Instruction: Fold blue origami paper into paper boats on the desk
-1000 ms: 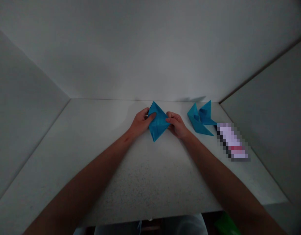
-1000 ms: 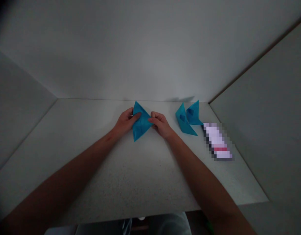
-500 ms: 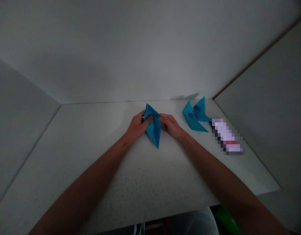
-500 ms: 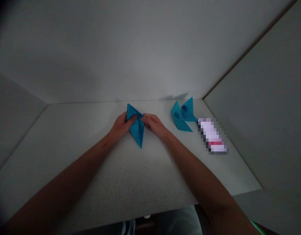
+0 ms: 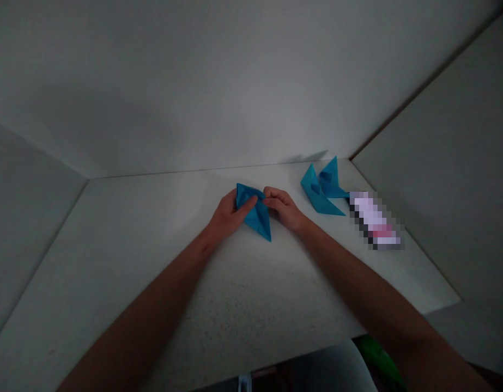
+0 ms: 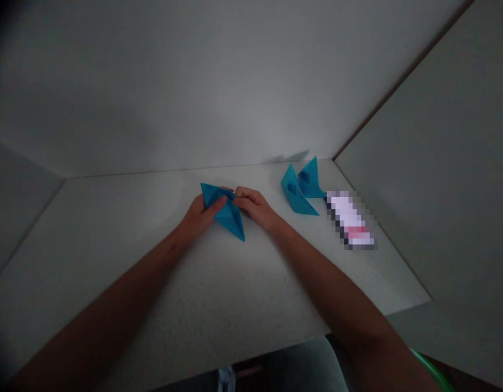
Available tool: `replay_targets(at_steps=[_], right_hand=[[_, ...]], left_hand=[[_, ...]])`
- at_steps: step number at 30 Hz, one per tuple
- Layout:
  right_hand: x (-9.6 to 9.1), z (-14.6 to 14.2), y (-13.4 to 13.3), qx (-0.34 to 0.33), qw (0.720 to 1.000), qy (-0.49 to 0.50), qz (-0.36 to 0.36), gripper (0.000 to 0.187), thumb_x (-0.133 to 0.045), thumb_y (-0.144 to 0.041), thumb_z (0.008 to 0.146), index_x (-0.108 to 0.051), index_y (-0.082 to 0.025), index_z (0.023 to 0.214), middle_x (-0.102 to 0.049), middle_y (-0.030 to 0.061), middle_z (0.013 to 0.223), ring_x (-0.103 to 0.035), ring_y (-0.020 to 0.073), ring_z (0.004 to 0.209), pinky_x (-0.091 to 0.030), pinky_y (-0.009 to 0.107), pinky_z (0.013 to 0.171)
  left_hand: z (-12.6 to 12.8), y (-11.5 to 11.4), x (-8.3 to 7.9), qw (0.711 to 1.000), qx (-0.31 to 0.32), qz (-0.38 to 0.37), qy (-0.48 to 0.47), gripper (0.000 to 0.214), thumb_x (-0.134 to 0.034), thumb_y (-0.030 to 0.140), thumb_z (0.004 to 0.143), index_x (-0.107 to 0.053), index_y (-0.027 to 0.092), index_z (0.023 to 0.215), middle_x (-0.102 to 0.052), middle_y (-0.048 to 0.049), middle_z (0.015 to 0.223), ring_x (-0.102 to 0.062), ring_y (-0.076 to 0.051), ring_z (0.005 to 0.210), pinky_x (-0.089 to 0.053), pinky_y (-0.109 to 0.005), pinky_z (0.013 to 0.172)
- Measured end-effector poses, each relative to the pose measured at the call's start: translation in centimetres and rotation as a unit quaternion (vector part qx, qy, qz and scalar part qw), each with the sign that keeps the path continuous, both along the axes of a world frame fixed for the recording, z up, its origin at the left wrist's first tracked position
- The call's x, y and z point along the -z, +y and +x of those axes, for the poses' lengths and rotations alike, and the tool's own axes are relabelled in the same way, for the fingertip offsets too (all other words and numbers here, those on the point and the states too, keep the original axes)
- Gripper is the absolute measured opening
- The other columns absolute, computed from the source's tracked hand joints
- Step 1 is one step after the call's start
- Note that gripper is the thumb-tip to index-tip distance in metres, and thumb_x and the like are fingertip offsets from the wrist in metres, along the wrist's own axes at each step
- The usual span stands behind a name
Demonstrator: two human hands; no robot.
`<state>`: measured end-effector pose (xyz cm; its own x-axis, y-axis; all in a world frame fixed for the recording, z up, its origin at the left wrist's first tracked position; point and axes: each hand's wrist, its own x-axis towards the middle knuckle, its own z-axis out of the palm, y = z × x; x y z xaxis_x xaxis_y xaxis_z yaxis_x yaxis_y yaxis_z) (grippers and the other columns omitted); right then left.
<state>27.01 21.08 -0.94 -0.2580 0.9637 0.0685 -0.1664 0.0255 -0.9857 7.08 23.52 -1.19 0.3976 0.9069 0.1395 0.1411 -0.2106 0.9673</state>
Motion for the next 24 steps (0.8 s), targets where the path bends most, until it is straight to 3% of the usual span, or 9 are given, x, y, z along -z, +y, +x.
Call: replay_targets(at_steps=[5,7,10,14,19,24], right_hand=[[-0.5,-0.2,0.0,-0.010,0.999,-0.021,0.043,0.043,-0.080,-0.051,0.088,-0.053,-0.023,0.069,-0.042,-0.0068,0.063,-0.033,0.0109,0.059,-0.025,0.027,0.057],[-0.5,-0.3,0.0,-0.019,0.998,-0.030,0.059,0.043,-0.081,-0.052,0.089,-0.056,-0.023,0.069,-0.046,-0.0059,0.064,-0.036,0.0115,0.061,-0.028,0.028,0.059],[-0.4,-0.3,0.2,-0.009,0.996,-0.032,0.081,0.040,-0.080,-0.051,0.089,-0.058,-0.023,0.071,-0.050,-0.0051,0.066,-0.039,0.0122,0.064,-0.030,0.028,0.062],[0.2,-0.3,0.4,0.020,0.995,-0.048,0.080,0.038,-0.078,-0.048,0.088,-0.055,-0.023,0.071,-0.048,-0.0056,0.065,-0.037,0.0120,0.062,-0.028,0.028,0.060],[0.6,-0.3,0.7,0.091,0.991,-0.057,0.078,0.036,-0.075,-0.043,0.089,-0.049,-0.025,0.071,-0.039,-0.0072,0.061,-0.030,0.0120,0.058,-0.023,0.027,0.056],[0.3,-0.4,0.6,0.142,0.979,-0.070,0.126,0.032,-0.086,-0.039,0.083,-0.056,-0.027,0.085,-0.032,-0.0111,0.059,-0.024,0.0117,0.055,-0.021,0.027,0.056]], left_hand=[[0.0,-0.4,-0.1,0.998,0.051,0.038,-0.008,0.069,-0.094,0.057,0.075,-0.068,0.019,0.127,-0.077,-0.0132,0.123,-0.074,-0.030,0.112,-0.061,-0.045,0.099],[-0.1,-0.3,0.1,0.998,0.050,0.039,-0.001,0.066,-0.092,0.053,0.079,-0.066,0.020,0.130,-0.077,-0.0122,0.124,-0.074,-0.029,0.112,-0.061,-0.045,0.099],[-0.2,-0.2,0.3,0.997,0.042,0.056,0.024,0.045,-0.083,0.051,0.088,-0.067,0.021,0.118,-0.077,-0.0081,0.110,-0.073,-0.026,0.101,-0.061,-0.041,0.092],[-0.3,-0.1,0.0,0.997,0.028,0.058,0.048,0.037,-0.079,0.048,0.089,-0.066,0.022,0.112,-0.073,-0.0038,0.097,-0.068,-0.022,0.089,-0.059,-0.037,0.084],[-0.2,-0.1,-0.1,0.997,0.012,0.070,0.029,0.059,-0.076,0.052,0.091,-0.060,0.020,0.139,-0.074,-0.0089,0.116,-0.070,-0.026,0.102,-0.059,-0.040,0.094],[0.0,-0.1,-0.2,0.999,0.006,0.053,0.007,0.079,-0.077,0.061,0.093,-0.051,0.020,0.156,-0.075,-0.0093,0.115,-0.071,-0.025,0.096,-0.060,-0.037,0.086]])
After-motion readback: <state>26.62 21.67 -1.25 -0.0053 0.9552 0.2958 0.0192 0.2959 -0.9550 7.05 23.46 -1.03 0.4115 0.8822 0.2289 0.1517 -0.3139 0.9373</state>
